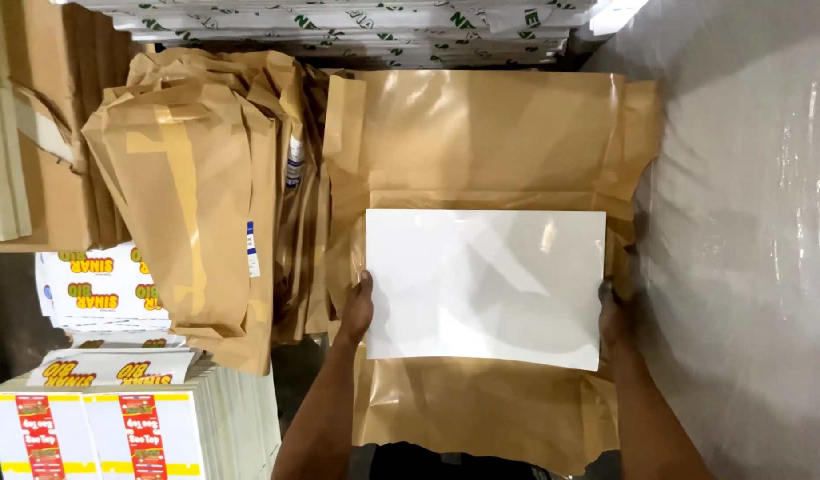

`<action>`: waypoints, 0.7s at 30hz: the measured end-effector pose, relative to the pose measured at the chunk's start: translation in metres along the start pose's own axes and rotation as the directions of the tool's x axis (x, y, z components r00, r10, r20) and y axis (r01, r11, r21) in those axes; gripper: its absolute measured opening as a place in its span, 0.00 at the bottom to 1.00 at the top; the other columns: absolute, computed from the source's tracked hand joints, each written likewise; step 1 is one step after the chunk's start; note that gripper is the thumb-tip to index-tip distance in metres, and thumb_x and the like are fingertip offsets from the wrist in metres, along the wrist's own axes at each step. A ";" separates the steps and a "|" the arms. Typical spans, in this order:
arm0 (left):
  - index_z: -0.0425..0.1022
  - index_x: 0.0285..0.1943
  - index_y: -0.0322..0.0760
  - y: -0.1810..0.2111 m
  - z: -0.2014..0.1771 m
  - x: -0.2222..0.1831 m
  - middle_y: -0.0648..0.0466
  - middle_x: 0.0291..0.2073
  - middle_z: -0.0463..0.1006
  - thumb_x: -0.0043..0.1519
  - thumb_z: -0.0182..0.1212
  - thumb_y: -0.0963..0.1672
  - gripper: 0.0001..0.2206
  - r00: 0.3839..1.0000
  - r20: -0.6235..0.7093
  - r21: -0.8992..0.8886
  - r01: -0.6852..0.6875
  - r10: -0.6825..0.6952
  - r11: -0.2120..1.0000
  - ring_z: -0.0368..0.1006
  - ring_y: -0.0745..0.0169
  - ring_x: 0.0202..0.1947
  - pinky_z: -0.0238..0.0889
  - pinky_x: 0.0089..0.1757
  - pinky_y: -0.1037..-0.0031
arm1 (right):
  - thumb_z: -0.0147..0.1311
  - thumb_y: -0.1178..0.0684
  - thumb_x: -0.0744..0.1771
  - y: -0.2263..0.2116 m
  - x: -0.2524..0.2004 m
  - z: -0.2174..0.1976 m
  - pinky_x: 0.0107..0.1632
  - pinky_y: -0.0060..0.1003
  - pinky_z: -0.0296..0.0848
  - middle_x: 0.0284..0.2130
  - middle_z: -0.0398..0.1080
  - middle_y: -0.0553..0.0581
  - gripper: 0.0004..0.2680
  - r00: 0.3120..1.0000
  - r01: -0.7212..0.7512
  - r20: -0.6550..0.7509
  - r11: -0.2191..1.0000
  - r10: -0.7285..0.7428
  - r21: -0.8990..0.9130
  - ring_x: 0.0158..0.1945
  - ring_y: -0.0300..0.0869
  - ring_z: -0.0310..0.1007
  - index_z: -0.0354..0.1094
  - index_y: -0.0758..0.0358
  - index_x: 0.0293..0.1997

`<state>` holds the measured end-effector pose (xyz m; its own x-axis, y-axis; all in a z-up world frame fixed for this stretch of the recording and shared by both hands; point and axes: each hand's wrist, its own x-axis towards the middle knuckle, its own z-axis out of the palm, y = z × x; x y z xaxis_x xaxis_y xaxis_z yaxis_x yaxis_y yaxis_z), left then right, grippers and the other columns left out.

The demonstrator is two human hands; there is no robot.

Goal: The person uses a utility knife to cut open paper packages, removes a white board from inside one, and carries it across the shop to place it on a stack.

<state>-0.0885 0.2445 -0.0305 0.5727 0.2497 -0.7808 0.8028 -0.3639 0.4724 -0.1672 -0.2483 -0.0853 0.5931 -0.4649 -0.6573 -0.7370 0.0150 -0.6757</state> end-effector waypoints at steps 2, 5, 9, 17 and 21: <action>0.65 0.70 0.22 0.019 0.004 -0.014 0.33 0.64 0.72 0.69 0.33 0.60 0.38 0.999 -0.024 0.027 0.042 -0.042 0.999 0.67 0.39 0.66 0.55 0.64 0.61 | 0.39 0.34 0.71 -0.004 -0.003 0.000 0.68 0.46 0.60 0.65 0.66 0.66 0.26 1.000 -0.021 -0.017 0.995 0.019 -0.095 0.67 0.56 0.64 0.61 0.68 0.69; 0.63 0.70 0.21 -0.026 0.021 0.009 0.32 0.66 0.68 0.71 0.34 0.58 0.35 0.984 -0.095 -0.083 -0.158 0.150 0.984 0.62 0.39 0.68 0.53 0.64 0.63 | 0.30 0.32 0.72 -0.061 -0.042 0.017 0.65 0.51 0.57 0.64 0.60 0.70 0.27 0.982 -0.170 -0.158 0.868 0.108 -0.466 0.65 0.62 0.60 0.58 0.67 0.70; 0.67 0.66 0.21 0.000 0.024 -0.021 0.31 0.62 0.71 0.72 0.34 0.57 0.34 0.962 -0.189 -0.023 -0.205 0.198 0.978 0.65 0.34 0.64 0.56 0.61 0.61 | 0.29 0.31 0.74 -0.037 -0.029 0.015 0.62 0.54 0.60 0.57 0.64 0.75 0.27 0.990 -0.091 -0.141 0.894 0.032 -0.439 0.59 0.65 0.62 0.60 0.73 0.62; 0.75 0.56 0.24 0.005 0.000 -0.132 0.29 0.47 0.79 0.69 0.38 0.59 0.34 0.907 -0.363 0.037 -0.212 0.211 0.977 0.73 0.29 0.51 0.64 0.50 0.54 | 0.32 0.37 0.71 -0.005 -0.040 -0.035 0.51 0.56 0.65 0.42 0.70 0.80 0.25 0.980 0.151 -0.041 0.864 -0.194 -0.480 0.44 0.67 0.69 0.62 0.79 0.56; 0.78 0.53 0.25 -0.016 -0.027 -0.213 0.31 0.44 0.80 0.67 0.38 0.60 0.35 0.879 -0.472 -0.133 -0.149 0.069 0.980 0.76 0.33 0.46 0.66 0.46 0.55 | 0.33 0.36 0.73 -0.136 -0.180 -0.025 0.52 0.55 0.64 0.46 0.67 0.82 0.27 0.929 0.365 0.095 0.849 -0.356 -0.382 0.45 0.71 0.65 0.54 0.76 0.69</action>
<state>-0.2191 0.2216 0.1394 0.6374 0.6175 -0.4609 0.7236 -0.2740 0.6335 -0.1819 -0.1888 0.1330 0.8449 -0.3529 -0.4020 -0.5332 -0.4947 -0.6863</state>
